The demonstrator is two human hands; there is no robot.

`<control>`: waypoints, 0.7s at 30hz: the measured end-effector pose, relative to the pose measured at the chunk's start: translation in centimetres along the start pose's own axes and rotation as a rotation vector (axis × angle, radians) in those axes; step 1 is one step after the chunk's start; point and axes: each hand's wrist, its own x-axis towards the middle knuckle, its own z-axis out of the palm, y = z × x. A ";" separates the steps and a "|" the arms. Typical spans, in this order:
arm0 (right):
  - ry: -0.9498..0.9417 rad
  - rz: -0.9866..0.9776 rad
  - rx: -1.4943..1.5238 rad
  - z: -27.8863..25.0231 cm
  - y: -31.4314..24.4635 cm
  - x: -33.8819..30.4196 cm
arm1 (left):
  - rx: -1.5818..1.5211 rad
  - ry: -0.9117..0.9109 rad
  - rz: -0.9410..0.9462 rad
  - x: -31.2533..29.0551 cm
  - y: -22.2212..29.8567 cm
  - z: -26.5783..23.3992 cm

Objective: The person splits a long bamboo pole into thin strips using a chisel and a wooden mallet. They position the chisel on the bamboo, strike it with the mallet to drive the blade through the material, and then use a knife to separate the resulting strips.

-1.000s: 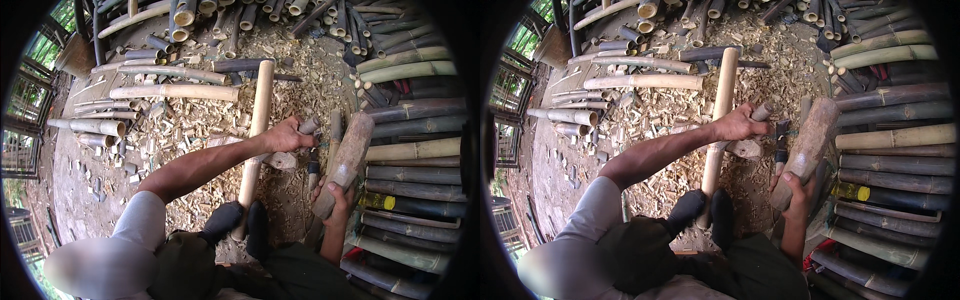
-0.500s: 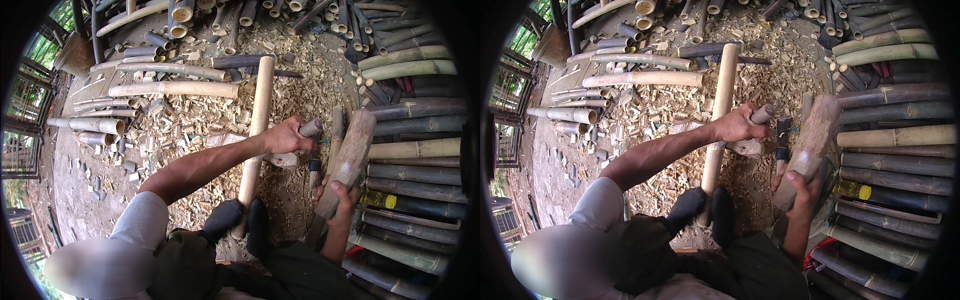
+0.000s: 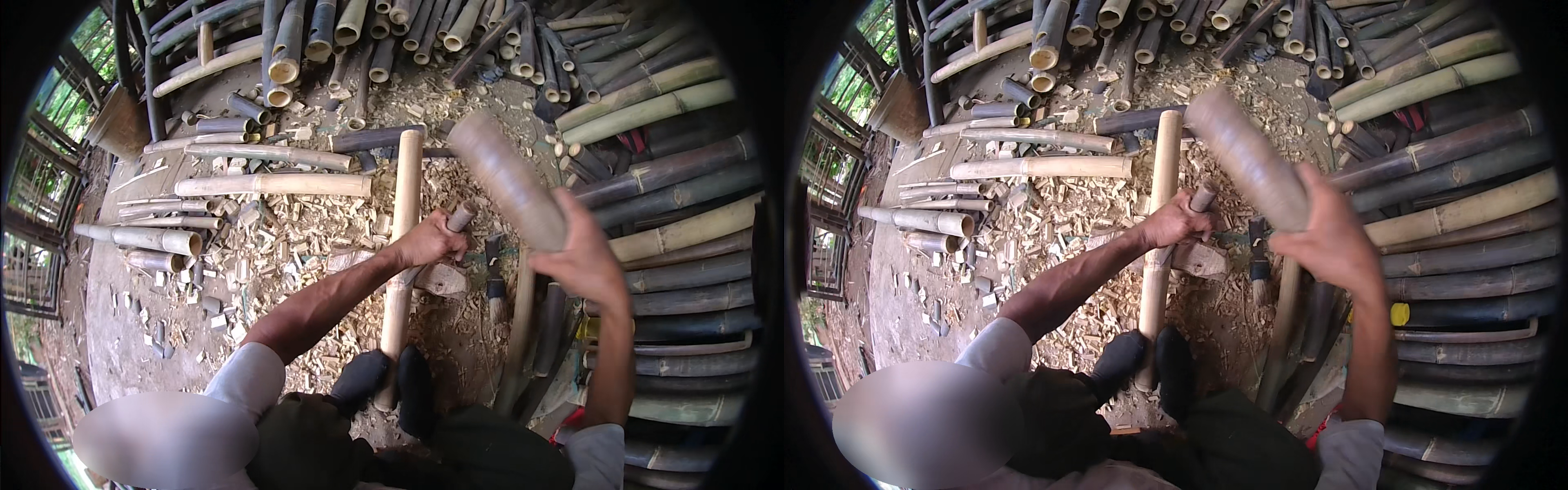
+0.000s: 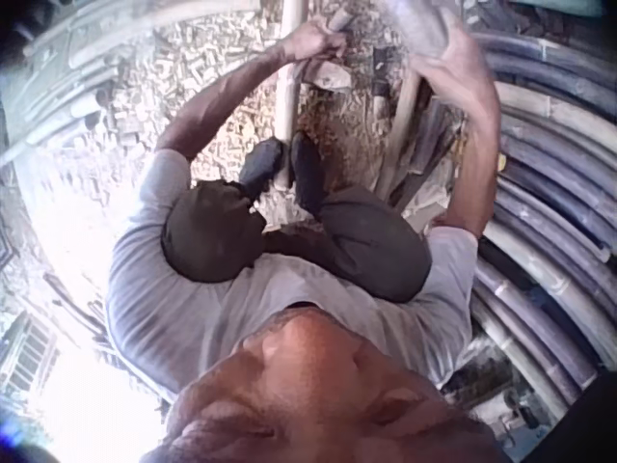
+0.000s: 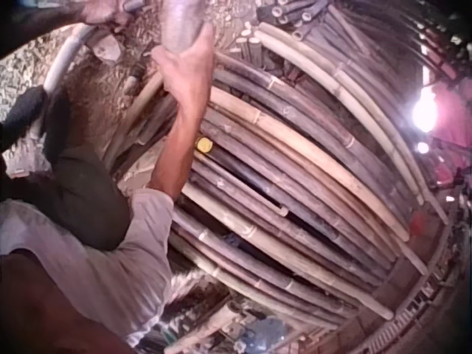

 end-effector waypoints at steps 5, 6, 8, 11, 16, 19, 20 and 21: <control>0.508 -0.158 0.580 -9.7 -0.2 -0.1 | 0.040 -0.036 0.131 0.1 0.0 0.3; 0.649 -0.169 0.608 -9.8 0.4 -0.1 | -0.060 -0.040 0.069 0.8 0.6 1.2; 0.910 -0.213 0.751 -5.1 3.1 1.6 | -0.072 -0.015 0.052 0.1 0.6 1.0; -0.005 0.006 -0.143 4.0 3.3 -0.7 | -0.054 0.010 -0.027 -1.1 1.6 1.0; 0.112 0.012 0.254 -1.9 0.4 -0.7 | -0.133 -0.049 -0.050 -0.5 1.0 0.8; 0.343 -0.003 0.549 -8.0 -0.2 -1.2 | -0.136 -0.009 -0.039 -1.4 1.7 0.3; 0.468 -0.058 0.668 -9.3 0.4 -0.9 | -0.106 -0.029 -0.031 -1.1 1.7 0.4; 0.646 -0.084 0.675 -8.9 1.1 -0.3 | -0.073 -0.055 -0.026 -0.9 1.7 0.6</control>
